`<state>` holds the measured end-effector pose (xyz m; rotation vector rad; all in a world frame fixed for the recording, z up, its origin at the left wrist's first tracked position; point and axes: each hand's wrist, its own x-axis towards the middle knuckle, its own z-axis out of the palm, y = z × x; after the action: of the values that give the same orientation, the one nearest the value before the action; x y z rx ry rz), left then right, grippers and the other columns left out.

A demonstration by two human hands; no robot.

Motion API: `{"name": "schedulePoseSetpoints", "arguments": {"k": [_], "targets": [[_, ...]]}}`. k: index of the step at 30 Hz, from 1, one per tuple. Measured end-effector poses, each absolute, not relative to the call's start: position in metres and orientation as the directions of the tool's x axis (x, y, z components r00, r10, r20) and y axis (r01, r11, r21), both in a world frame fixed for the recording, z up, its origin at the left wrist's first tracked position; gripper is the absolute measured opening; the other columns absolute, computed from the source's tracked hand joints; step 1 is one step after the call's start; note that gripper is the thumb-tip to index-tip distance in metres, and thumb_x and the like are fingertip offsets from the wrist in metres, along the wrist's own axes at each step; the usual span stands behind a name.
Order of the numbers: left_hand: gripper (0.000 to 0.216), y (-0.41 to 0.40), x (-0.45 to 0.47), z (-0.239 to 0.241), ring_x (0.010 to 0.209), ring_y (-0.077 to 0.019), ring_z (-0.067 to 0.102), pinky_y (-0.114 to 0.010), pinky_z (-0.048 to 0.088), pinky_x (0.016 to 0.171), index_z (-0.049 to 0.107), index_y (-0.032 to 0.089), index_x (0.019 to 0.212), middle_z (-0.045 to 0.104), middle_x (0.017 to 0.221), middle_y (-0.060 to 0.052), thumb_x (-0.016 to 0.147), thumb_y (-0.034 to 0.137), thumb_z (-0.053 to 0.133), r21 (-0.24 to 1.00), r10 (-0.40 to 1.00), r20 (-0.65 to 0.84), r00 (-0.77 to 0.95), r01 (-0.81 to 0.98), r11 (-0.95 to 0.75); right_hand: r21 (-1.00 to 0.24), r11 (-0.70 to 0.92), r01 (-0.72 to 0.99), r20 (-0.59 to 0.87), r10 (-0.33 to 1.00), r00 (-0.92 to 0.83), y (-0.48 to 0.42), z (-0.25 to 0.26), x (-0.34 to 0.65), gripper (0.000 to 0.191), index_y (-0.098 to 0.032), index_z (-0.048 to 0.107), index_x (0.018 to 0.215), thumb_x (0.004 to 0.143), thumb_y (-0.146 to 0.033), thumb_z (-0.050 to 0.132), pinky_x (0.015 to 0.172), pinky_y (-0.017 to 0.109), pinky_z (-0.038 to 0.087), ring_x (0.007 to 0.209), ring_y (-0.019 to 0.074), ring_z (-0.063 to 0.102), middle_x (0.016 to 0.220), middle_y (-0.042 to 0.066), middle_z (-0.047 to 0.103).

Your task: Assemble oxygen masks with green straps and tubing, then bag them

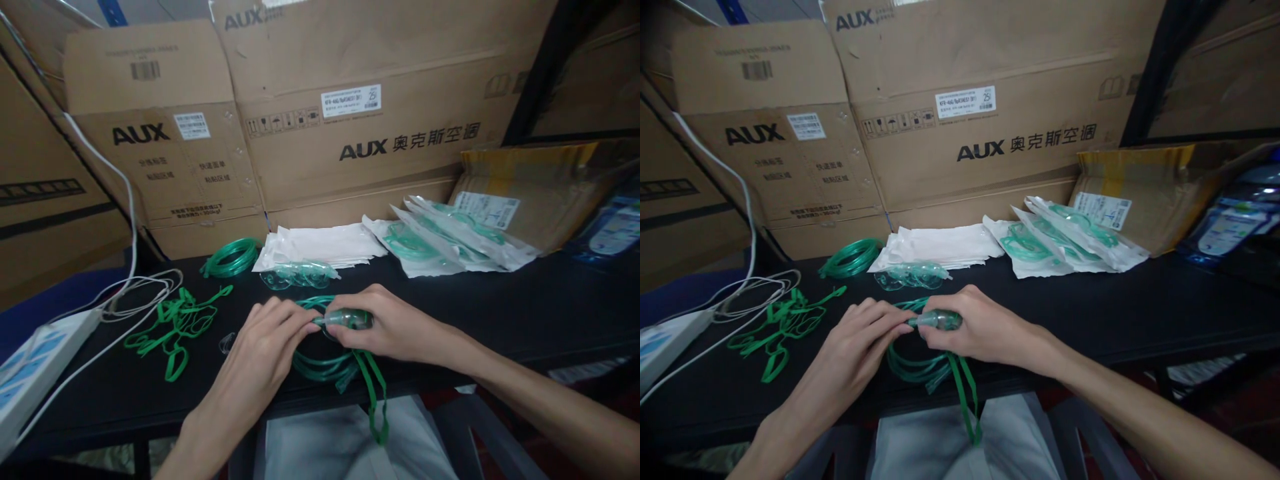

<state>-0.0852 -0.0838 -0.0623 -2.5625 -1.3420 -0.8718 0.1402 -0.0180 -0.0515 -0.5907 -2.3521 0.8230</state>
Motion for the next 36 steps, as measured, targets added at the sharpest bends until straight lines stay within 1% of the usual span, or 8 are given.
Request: {"name": "schedulePoseSetpoints", "arguments": {"k": [3, 6, 10, 13, 18, 22, 25, 36], "targets": [[0.02, -0.084, -0.082, -0.066, 0.088, -0.0188, 0.057, -0.033, 0.038, 0.077, 0.067, 0.023, 0.113, 0.071, 0.099, -0.001, 0.107, 0.022, 0.048, 0.201, 0.735, 0.547, 0.402, 0.789, -0.581, -0.672, 0.708, 0.217, 0.36, 0.569, -0.739, -0.023, -0.051, 0.143, 0.016, -0.013, 0.073, 0.091, 0.095, -0.026, 0.063, 0.055, 0.02, 0.034, 0.057, 0.0085, 0.042, 0.064, -0.005, 0.052], [0.015, -0.087, -0.079, -0.066, 0.089, -0.0186, 0.058, -0.034, 0.036, 0.08, 0.066, 0.023, 0.109, 0.072, 0.099, 0.0, 0.105, 0.02, 0.052, 0.218, 0.72, 0.58, 0.382, 0.778, -0.589, -0.742, 0.636, 0.209, 0.311, 0.604, -0.734, -0.027, -0.052, 0.143, 0.019, -0.014, 0.071, 0.086, 0.095, -0.029, 0.064, 0.053, 0.02, 0.033, 0.057, 0.0086, 0.041, 0.063, -0.006, 0.05], [0.012, -0.093, -0.076, -0.064, 0.092, -0.0181, 0.06, -0.035, 0.035, 0.084, 0.066, 0.022, 0.108, 0.073, 0.1, 0.0, 0.103, 0.015, 0.057, 0.149, 0.657, 0.649, 0.383, 0.783, -0.603, -0.892, 0.432, 0.136, 0.21, 0.66, -0.721, -0.029, -0.054, 0.14, 0.027, -0.015, 0.067, 0.082, 0.097, -0.037, 0.062, 0.054, 0.02, 0.037, 0.059, 0.0097, 0.046, 0.067, -0.004, 0.056], [0.014, -0.097, -0.073, -0.063, 0.09, -0.0185, 0.061, -0.036, 0.035, 0.084, 0.065, 0.022, 0.111, 0.073, 0.1, -0.001, 0.103, 0.014, 0.055, 0.096, 0.629, 0.667, 0.4, 0.79, -0.605, -0.94, 0.328, 0.098, 0.153, 0.658, -0.738, -0.03, -0.057, 0.139, 0.031, -0.015, 0.065, 0.082, 0.097, -0.042, 0.061, 0.057, 0.02, 0.04, 0.06, 0.0106, 0.05, 0.069, -0.002, 0.061], [0.019, -0.098, -0.071, -0.065, 0.082, -0.0191, 0.058, -0.036, 0.035, 0.082, 0.064, 0.019, 0.108, 0.07, 0.092, -0.003, 0.102, 0.008, 0.05, 0.032, 0.61, 0.656, 0.445, 0.791, -0.611, -0.916, 0.388, 0.104, 0.194, 0.653, -0.732, -0.032, -0.062, 0.14, 0.028, -0.016, 0.065, 0.081, 0.097, -0.038, 0.062, 0.058, 0.021, 0.04, 0.063, 0.012, 0.051, 0.067, -0.003, 0.059], [0.021, -0.097, -0.07, -0.066, 0.08, -0.0203, 0.055, -0.038, 0.035, 0.084, 0.063, 0.018, 0.106, 0.066, 0.085, -0.002, 0.1, 0.005, 0.048, -0.02, 0.631, 0.609, 0.48, 0.805, -0.593, -0.802, 0.569, 0.179, 0.292, 0.636, -0.714, -0.033, -0.065, 0.139, 0.019, -0.016, 0.069, 0.085, 0.096, -0.031, 0.063, 0.056, 0.021, 0.034, 0.06, 0.0096, 0.043, 0.067, -0.005, 0.053], [0.018, -0.096, -0.072, -0.066, 0.081, -0.0202, 0.055, -0.037, 0.035, 0.084, 0.062, 0.019, 0.106, 0.065, 0.087, -0.001, 0.102, 0.008, 0.048, 0.005, 0.643, 0.597, 0.479, 0.8, -0.6, -0.752, 0.631, 0.19, 0.33, 0.61, -0.72, -0.032, -0.066, 0.139, 0.016, -0.015, 0.07, 0.087, 0.095, -0.027, 0.063, 0.058, 0.021, 0.034, 0.06, 0.0088, 0.043, 0.068, -0.005, 0.053], [0.018, -0.093, -0.07, -0.072, 0.082, -0.0202, 0.055, -0.034, 0.036, 0.077, 0.059, 0.02, 0.098, 0.063, 0.09, -0.002, 0.106, 0.014, 0.044, 0.126, 0.698, 0.596, 0.397, 0.812, -0.569, -0.914, 0.376, 0.152, 0.15, 0.661, -0.735, -0.03, -0.06, 0.138, 0.029, -0.015, 0.063, 0.079, 0.097, -0.038, 0.06, 0.055, 0.021, 0.039, 0.061, 0.0115, 0.051, 0.066, -0.002, 0.06]]}}
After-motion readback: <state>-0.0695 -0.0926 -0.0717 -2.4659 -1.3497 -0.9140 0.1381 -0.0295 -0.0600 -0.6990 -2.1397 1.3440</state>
